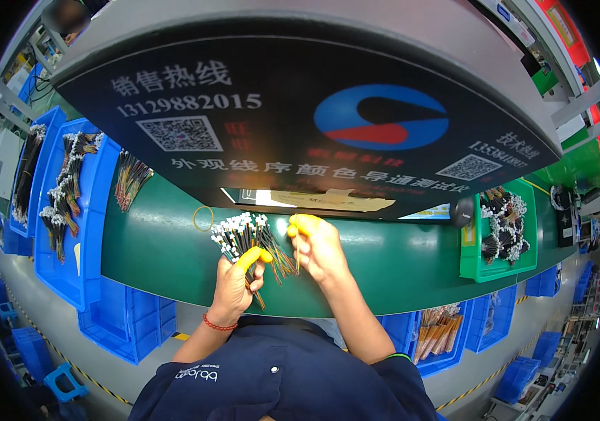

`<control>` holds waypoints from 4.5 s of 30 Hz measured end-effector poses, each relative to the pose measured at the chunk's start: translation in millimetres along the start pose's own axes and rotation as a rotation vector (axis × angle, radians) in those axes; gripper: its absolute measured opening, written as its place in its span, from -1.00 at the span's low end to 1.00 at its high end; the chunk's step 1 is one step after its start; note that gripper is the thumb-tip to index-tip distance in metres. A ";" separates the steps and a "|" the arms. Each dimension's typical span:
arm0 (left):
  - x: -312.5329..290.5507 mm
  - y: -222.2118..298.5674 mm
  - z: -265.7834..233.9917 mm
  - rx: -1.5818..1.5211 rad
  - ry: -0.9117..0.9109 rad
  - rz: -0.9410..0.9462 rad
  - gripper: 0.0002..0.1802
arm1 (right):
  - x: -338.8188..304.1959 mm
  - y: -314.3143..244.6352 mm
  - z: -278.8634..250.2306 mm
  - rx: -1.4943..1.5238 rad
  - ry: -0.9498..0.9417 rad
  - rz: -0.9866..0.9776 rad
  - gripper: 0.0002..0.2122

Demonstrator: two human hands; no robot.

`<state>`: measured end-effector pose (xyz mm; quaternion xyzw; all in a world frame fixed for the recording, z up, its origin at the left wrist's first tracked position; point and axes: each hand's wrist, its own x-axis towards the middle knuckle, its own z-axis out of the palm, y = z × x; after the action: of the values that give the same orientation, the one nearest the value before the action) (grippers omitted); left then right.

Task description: The person bundles wire harness components by manipulating them with pliers and securing them with rubber bands.

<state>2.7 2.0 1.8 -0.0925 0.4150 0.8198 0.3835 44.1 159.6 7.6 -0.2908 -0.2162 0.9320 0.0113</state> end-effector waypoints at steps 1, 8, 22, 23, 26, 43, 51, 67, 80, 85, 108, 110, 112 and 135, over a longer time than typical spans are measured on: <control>1.3 -0.5 -1.7 0.002 0.005 0.005 -0.88 | -6.8 0.6 12.9 -0.511 0.080 -0.154 -0.86; -0.5 -7.2 7.8 -0.033 -0.019 0.019 -0.86 | -11.9 31.6 14.5 -0.676 -0.109 -0.395 -0.92; 0.7 -4.0 3.7 -0.007 -0.025 -0.018 -0.90 | 13.2 1.3 -9.7 0.118 0.022 0.051 -0.81; 0.5 -3.8 3.9 -0.007 -0.024 -0.018 -0.90 | 12.6 1.1 -8.2 0.118 0.021 0.051 -0.81; 0.5 -3.5 2.9 0.000 -0.024 -0.025 -0.90 | 4.9 -0.3 2.8 0.119 0.055 0.014 -0.86; -0.9 -2.0 5.1 0.022 -0.020 -0.022 -0.87 | 3.1 -4.4 0.7 -0.026 0.015 0.038 -0.88; -0.7 -1.5 4.6 0.047 -0.053 -0.004 -0.87 | 7.4 -2.1 -6.2 0.050 0.001 0.011 -0.88; -2.3 -2.7 4.6 0.139 0.033 0.094 -0.89 | 3.2 -3.8 5.3 -0.030 -0.008 0.038 -0.85; -2.4 -0.4 3.1 0.092 0.006 0.048 -0.82 | 8.4 0.5 -6.4 0.092 0.020 0.021 -0.85; 0.3 0.1 2.9 0.102 0.009 0.032 -0.83 | -0.6 19.0 6.7 -0.852 -0.045 -0.552 -0.87; -0.2 -2.0 2.8 0.049 0.007 0.038 -0.89 | 13.3 2.5 -10.1 0.122 0.015 0.023 -0.89; 0.1 -1.8 4.3 0.050 0.007 0.030 -0.89 | 9.3 3.0 -6.2 0.028 0.030 -0.047 -0.88; -0.3 -1.1 4.7 0.027 0.010 0.027 -0.89 | 5.3 4.3 -2.1 -0.067 0.041 -0.109 -0.88; -10.3 29.6 -26.6 0.274 0.053 0.125 -0.86 | -5.6 -1.8 5.9 -0.414 -0.038 -0.202 -0.91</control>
<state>-15.5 -34.4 7.7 -0.0348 0.5380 0.7751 0.3295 45.3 158.1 15.7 -0.2463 -0.4308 0.8672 0.0407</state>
